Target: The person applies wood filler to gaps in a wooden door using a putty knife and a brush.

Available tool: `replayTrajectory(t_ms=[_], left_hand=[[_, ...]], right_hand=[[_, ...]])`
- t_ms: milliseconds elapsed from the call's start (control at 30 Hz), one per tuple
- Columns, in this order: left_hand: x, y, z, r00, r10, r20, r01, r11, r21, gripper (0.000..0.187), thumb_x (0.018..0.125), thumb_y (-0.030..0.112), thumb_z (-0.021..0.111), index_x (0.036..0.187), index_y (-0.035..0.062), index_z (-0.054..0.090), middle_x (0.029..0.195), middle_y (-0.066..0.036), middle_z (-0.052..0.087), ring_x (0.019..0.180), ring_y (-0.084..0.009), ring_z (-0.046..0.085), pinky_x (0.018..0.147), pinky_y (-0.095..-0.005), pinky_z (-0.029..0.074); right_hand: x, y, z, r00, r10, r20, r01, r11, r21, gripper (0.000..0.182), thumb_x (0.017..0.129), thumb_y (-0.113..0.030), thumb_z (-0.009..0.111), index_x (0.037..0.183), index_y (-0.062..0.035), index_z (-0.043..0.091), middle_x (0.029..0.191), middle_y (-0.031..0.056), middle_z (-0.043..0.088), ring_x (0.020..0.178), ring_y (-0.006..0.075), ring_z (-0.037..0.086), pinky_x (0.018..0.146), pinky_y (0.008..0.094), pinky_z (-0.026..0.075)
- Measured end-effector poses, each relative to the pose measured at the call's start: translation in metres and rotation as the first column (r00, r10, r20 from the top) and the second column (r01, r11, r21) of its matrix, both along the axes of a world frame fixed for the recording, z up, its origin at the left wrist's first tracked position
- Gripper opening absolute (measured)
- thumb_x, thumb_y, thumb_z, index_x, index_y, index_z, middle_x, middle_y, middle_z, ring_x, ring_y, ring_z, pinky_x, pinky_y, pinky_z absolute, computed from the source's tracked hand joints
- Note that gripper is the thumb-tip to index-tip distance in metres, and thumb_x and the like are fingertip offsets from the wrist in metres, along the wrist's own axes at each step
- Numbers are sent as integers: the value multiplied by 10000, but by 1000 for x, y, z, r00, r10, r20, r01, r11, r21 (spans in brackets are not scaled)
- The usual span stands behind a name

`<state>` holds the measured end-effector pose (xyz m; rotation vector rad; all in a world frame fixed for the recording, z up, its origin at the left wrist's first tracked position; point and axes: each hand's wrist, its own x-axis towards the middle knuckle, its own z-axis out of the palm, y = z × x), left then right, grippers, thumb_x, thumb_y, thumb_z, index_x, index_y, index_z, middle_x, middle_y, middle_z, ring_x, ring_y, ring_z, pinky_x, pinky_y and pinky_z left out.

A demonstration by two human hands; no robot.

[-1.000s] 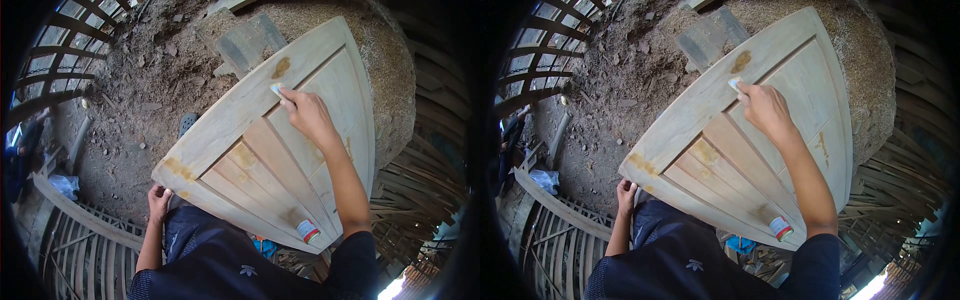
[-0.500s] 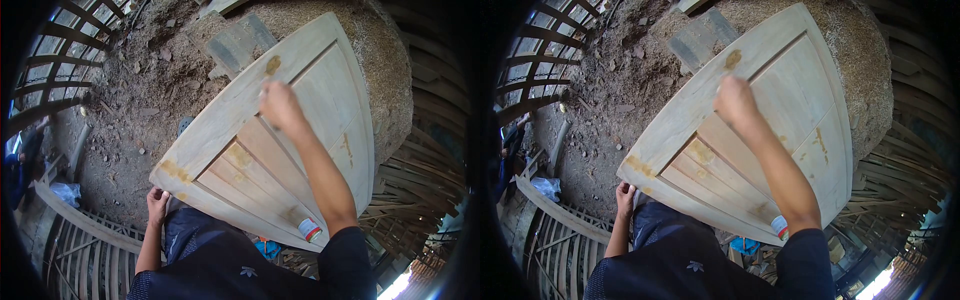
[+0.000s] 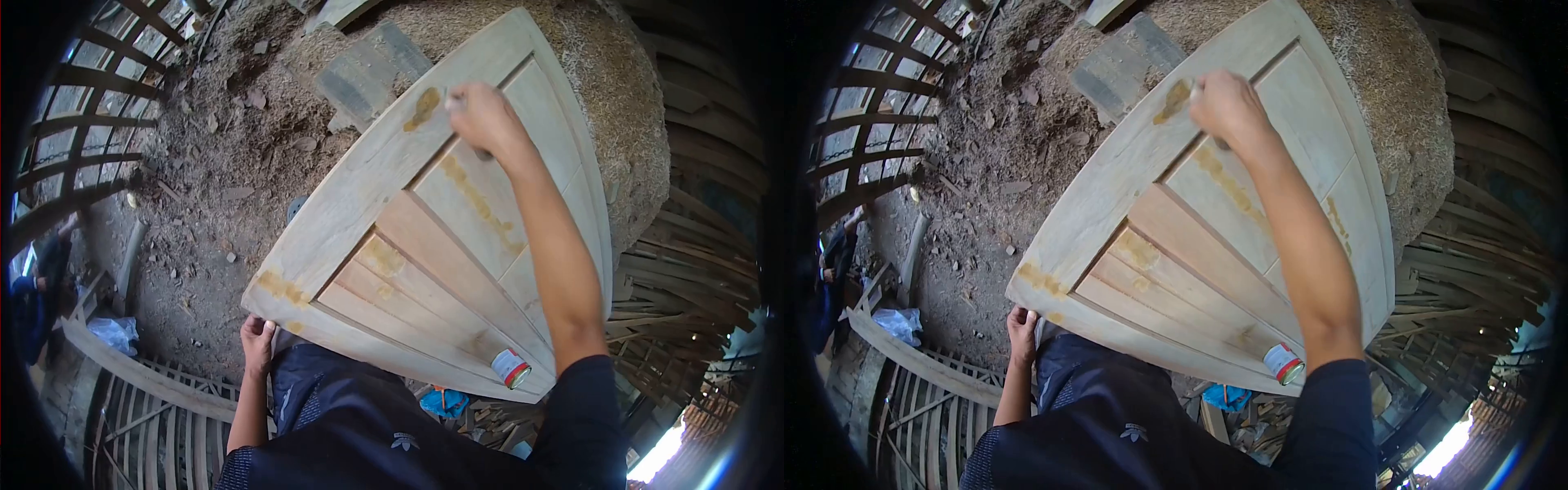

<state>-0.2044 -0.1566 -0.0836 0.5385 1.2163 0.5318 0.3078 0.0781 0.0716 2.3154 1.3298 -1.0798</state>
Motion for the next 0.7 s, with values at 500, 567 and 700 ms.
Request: replayTrajectory(t_ms=[500, 567, 700], left_hand=[[11, 20, 38, 978, -110, -178, 118, 993, 32, 128, 964, 68, 666, 1049, -27, 666, 1012, -48, 714, 934, -111, 647, 886, -264, 487], [9, 16, 33, 975, -115, -191, 124, 991, 39, 119, 966, 64, 661, 1041, -28, 666, 999, -47, 712, 922, -111, 645, 878, -264, 487], [10, 16, 36, 961, -133, -243, 146, 989, 37, 131, 981, 95, 649, 1027, -27, 667, 957, -38, 700, 867, -104, 625, 834, -263, 484]], right_hand=[[72, -150, 10, 919, -218, -328, 345, 847, 404, 370, 954, -75, 593, 1320, -72, 647, 862, 100, 685, 734, 168, 608, 705, 334, 511], [97, -148, 2, 970, -158, -186, 240, 758, 607, 371, 932, -77, 612, 1299, -98, 667, 859, 175, 672, 763, 265, 655, 758, 379, 514], [143, -126, -20, 981, -106, 164, -10, 812, 583, 383, 915, -87, 656, 1288, -170, 685, 907, 148, 616, 845, 317, 643, 796, 412, 518]])
